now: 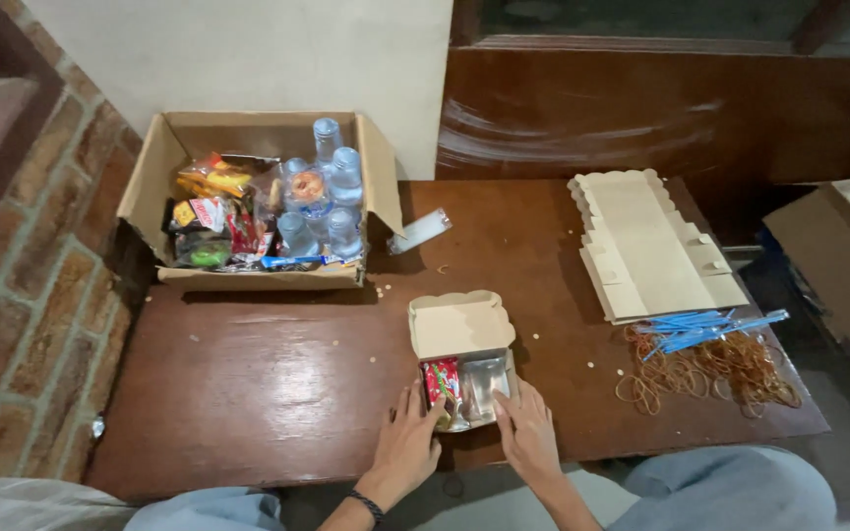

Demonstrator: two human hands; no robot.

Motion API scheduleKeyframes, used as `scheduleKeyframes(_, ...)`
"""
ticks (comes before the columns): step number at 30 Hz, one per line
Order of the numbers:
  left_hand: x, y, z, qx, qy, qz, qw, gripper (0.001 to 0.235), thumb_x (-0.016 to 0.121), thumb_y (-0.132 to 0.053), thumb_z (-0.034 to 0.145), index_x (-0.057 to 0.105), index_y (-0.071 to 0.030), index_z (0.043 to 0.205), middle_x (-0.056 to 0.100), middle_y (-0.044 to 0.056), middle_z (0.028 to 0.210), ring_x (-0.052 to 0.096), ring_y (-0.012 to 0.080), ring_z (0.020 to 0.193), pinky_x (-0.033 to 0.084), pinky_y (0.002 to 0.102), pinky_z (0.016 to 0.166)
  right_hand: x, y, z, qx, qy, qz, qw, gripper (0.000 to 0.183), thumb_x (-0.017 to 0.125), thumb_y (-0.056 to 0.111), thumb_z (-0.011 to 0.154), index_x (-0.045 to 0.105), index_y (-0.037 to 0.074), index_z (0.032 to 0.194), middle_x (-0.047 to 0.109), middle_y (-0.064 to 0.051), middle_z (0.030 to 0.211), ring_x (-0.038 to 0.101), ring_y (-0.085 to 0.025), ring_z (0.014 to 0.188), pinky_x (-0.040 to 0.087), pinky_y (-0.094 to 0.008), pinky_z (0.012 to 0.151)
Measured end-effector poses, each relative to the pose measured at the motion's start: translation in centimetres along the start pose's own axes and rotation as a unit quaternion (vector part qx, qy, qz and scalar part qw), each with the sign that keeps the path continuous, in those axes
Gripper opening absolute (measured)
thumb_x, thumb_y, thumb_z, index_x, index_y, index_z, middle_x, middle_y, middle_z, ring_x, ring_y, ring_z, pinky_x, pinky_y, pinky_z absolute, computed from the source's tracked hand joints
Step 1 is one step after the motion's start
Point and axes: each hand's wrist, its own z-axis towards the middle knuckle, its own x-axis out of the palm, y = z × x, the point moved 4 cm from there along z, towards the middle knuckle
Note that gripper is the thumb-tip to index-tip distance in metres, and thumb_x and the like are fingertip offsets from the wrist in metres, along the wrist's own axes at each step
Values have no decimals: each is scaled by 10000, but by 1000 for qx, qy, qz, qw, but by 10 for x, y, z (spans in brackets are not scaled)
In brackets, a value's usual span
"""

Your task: Assembling cardboard snack boxes by folding templates and filling them with snacks and water bottles.

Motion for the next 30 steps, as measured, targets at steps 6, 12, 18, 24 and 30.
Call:
scheduleKeyframes(6, 9, 8, 5, 43, -91, 12, 995, 643, 658, -207, 925, 418, -208, 1522, 232, 294, 1601, 252, 475, 1467, 331, 653, 1097, 1, -9, -3, 87, 12, 170, 981, 475, 423, 433, 1031, 731, 137, 1239, 565, -149, 1466, 529, -310, 1369, 411, -459, 1120)
scheduleKeyframes(12, 22, 21, 11, 66, -92, -34, 993, 696, 643, -146, 926, 371, -195, 1565, 190, 291, 1624, 226, 468, 1483, 318, 592, 1127, 12, -26, -3, 175, 9, 169, 970, 478, 484, 466, 990, 563, 119, 1309, 728, -65, 1208, 724, -220, 1024, 569, -370, 871)
scheduleKeyframes(18, 10, 17, 9, 48, -72, -77, 993, 708, 621, -117, 948, 339, -214, 1591, 140, 219, 1670, 209, 411, 1515, 280, 555, 1186, 14, -22, -5, 112, -27, 153, 982, 318, 506, 384, 1019, 589, 108, 1156, 681, -68, 1122, 702, -258, 940, 531, -384, 809)
scheduleKeyframes(24, 23, 19, 12, 47, -69, -50, 995, 724, 614, -125, 959, 290, -137, 1606, 139, 267, 1664, 315, 424, 1453, 275, 548, 1178, 26, -29, -3, 146, -18, 173, 974, 507, 435, 441, 1026, 513, 79, 1374, 655, -117, 1339, 677, -321, 1144, 531, -438, 930)
scheduleKeyframes(30, 44, 29, 17, 74, -112, 27, 991, 683, 605, -214, 935, 351, -112, 1560, 287, 294, 1593, 439, 444, 1343, 307, 552, 1127, -11, -4, 15, 189, 69, 208, 957, 575, 387, 472, 1016, 443, 117, 1464, 597, -81, 1473, 644, -305, 1265, 485, -434, 1035)
